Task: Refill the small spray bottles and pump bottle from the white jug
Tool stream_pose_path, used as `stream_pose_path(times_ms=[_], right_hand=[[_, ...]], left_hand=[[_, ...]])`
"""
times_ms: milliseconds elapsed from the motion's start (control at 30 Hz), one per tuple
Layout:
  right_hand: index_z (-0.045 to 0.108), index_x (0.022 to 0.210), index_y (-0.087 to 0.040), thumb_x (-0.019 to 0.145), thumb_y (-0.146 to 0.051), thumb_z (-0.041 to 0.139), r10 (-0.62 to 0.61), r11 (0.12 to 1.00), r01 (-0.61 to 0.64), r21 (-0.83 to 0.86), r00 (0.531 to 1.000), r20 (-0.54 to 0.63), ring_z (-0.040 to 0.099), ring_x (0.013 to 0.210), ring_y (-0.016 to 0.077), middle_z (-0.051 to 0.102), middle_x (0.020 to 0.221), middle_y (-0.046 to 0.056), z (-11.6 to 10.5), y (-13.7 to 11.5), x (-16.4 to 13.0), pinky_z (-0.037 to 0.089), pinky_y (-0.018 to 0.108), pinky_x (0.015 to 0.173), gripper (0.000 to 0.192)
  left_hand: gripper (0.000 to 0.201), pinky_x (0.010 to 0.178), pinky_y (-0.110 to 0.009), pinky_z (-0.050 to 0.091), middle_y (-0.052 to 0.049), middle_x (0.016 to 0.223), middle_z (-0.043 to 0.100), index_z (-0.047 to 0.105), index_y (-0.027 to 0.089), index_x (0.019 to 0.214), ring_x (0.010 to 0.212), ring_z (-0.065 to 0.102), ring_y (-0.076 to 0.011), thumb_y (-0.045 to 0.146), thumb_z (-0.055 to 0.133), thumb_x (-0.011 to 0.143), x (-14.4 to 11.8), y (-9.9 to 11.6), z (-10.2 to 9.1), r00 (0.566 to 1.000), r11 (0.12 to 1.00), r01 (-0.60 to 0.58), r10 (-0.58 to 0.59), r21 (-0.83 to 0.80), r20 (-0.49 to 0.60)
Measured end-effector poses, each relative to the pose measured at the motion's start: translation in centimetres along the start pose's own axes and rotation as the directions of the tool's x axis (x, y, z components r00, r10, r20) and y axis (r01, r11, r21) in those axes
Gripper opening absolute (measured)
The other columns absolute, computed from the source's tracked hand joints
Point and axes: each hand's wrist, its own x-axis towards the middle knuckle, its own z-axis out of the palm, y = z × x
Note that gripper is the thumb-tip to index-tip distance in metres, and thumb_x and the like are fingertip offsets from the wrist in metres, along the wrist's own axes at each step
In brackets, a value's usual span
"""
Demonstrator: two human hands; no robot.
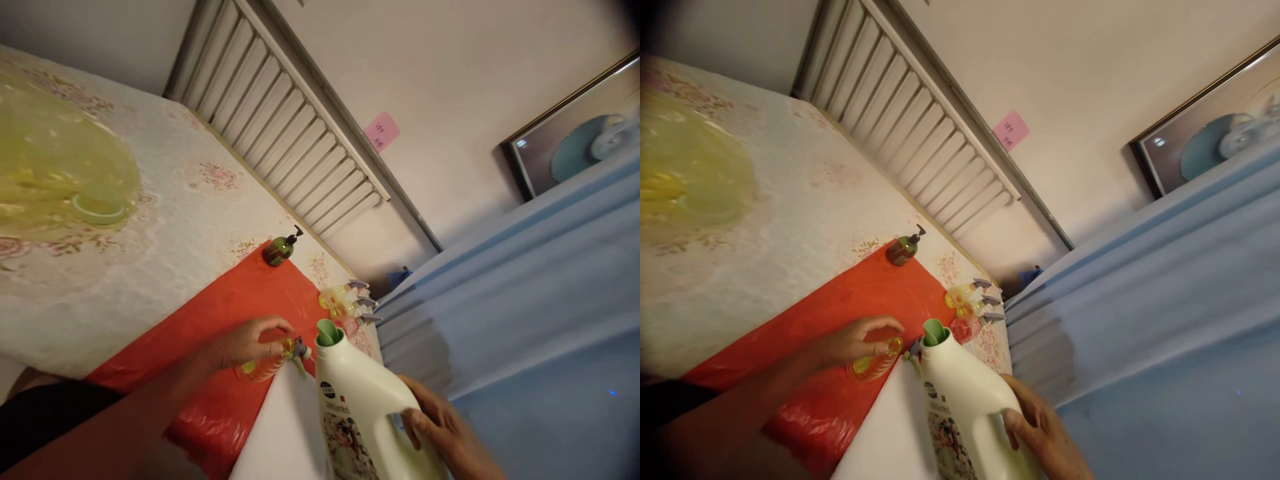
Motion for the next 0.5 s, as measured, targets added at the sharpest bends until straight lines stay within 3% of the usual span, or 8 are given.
stream_pose_path(times_ms=[167, 367, 500], right_hand=[[0.053, 0.137, -0.025, 0.088, -0.058, 0.057, 0.01, 0.998, -0.013, 0.063, 0.999, 0.041, 0.041, 0.065, 0.0128, 0.055, 0.08, 0.001, 0.2, -0.5, 0.2, 0.038, 0.023, 0.057, 0.059], [0.054, 0.136, -0.029, 0.087, -0.055, 0.061, 0.054, 0.996, -0.061, 0.065, 0.994, 0.098, 0.044, 0.068, 0.012, 0.06, 0.102, 0.004, 0.1, -0.6, 0.3, 0.037, 0.022, 0.056, 0.056], [0.055, 0.136, -0.028, 0.086, -0.054, 0.063, 0.087, 0.995, -0.092, 0.042, 0.99, 0.115, 0.047, 0.071, 0.013, 0.061, 0.102, 0.004, -0.1, -0.8, 0.3, 0.037, 0.021, 0.055, 0.056]], left_hand=[[0.028, 0.101, -0.035, 0.042, -0.003, 0.112, 0.069, 0.066, 0.022, 0.105, 0.112, 0.059, -0.025, 0.032, 0.066, 0.08, 0.3, -0.4, -0.2, 0.998, 0.998, -0.059, 0.06, -0.016, 0.018], [0.032, 0.096, -0.036, 0.046, -0.003, 0.111, 0.069, 0.065, 0.021, 0.108, 0.109, 0.061, -0.0267, 0.032, 0.066, 0.078, 0.4, -0.8, -0.1, 0.999, 1.0, 0.021, -0.021, -0.016, 0.043], [0.029, 0.091, -0.034, 0.048, -0.002, 0.107, 0.07, 0.065, 0.021, 0.107, 0.104, 0.063, -0.0257, 0.03, 0.065, 0.079, 0.5, -1.3, -0.1, 0.998, 1.0, 0.01, -0.009, -0.018, 0.057]])
